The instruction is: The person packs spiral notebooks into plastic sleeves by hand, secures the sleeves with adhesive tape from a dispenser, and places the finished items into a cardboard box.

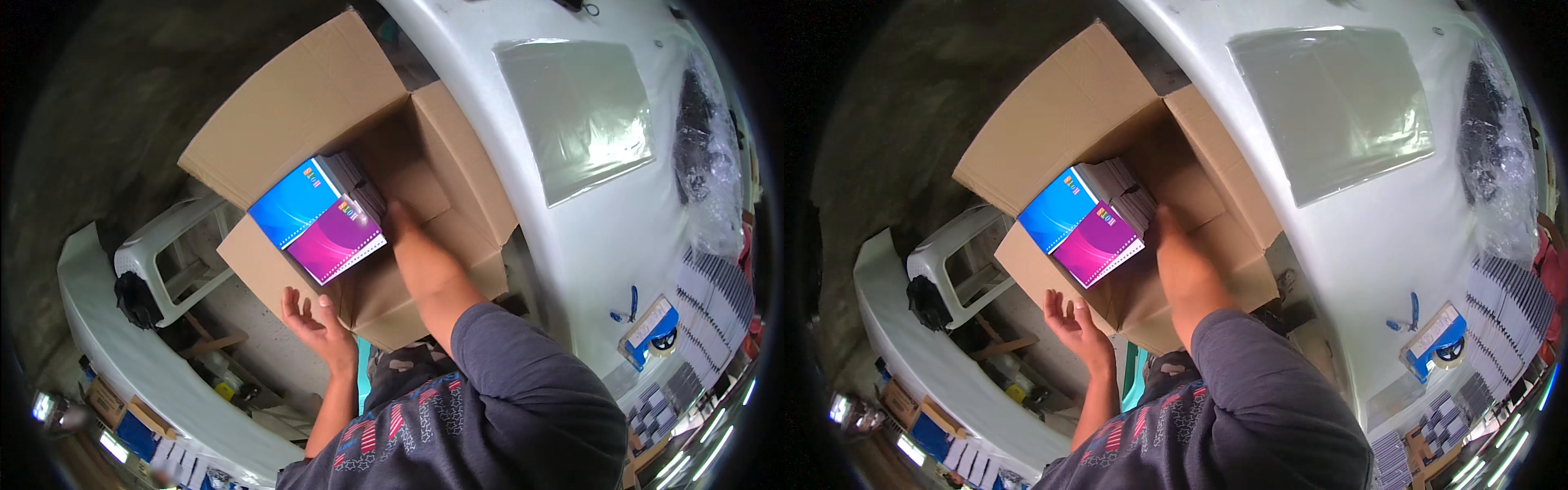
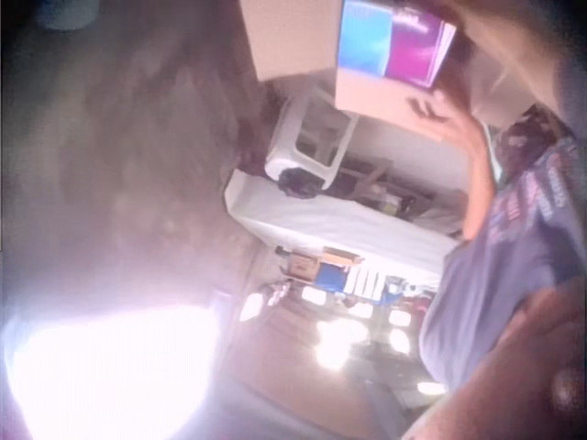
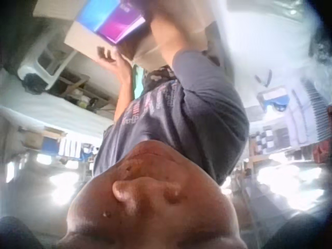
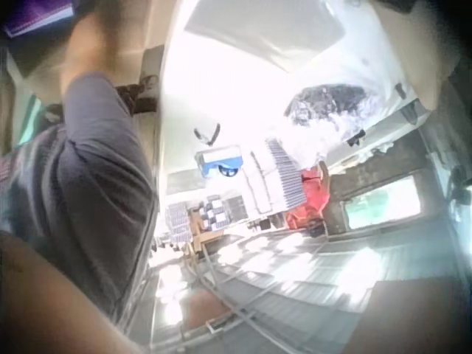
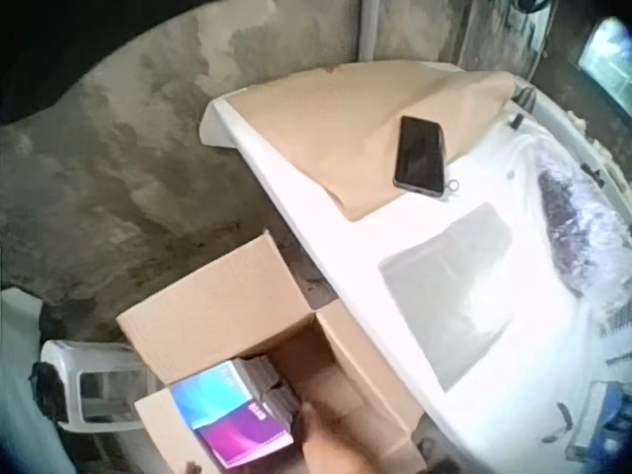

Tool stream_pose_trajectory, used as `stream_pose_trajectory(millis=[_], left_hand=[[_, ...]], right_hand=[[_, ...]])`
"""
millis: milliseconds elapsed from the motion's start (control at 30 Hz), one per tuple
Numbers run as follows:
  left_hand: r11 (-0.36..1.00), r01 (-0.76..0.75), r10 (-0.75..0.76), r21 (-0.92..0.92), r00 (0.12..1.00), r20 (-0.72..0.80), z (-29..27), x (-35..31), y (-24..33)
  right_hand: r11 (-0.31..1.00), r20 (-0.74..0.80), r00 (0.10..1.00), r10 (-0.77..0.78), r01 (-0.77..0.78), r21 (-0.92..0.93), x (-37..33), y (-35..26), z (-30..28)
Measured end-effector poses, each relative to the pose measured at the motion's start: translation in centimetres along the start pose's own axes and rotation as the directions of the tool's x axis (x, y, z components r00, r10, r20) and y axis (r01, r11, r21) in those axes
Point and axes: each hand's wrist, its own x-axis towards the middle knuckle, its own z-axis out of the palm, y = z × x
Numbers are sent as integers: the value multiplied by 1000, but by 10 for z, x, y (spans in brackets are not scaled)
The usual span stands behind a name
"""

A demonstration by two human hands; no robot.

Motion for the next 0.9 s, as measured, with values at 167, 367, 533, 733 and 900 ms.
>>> stream_pose_trajectory(millis=[167, 367, 533, 733, 900], left_hand=[[797, -335, 257, 502, 941, 221, 12, 28, 1], [695, -380, 299, 611, 925, 235, 22, 52, -31], [692, -401, 333, 601, 915, 227, 23, 56, -42], [613, -412, 336, 674, 908, 250, 25, 53, -41], [579, -399, 308, 711, 915, 262, 23, 52, -41]], right_hand=[[969, -55, 992, -116, 125, 213, 4, 30, -2], [939, -107, 976, -189, 211, 270, 6, 39, 5], [934, -96, 979, -182, 203, 293, 5, 39, 6], [933, -108, 976, -188, 212, 291, -1, 39, 7], [923, -96, 993, -65, 97, 372, -11, 26, 5]])
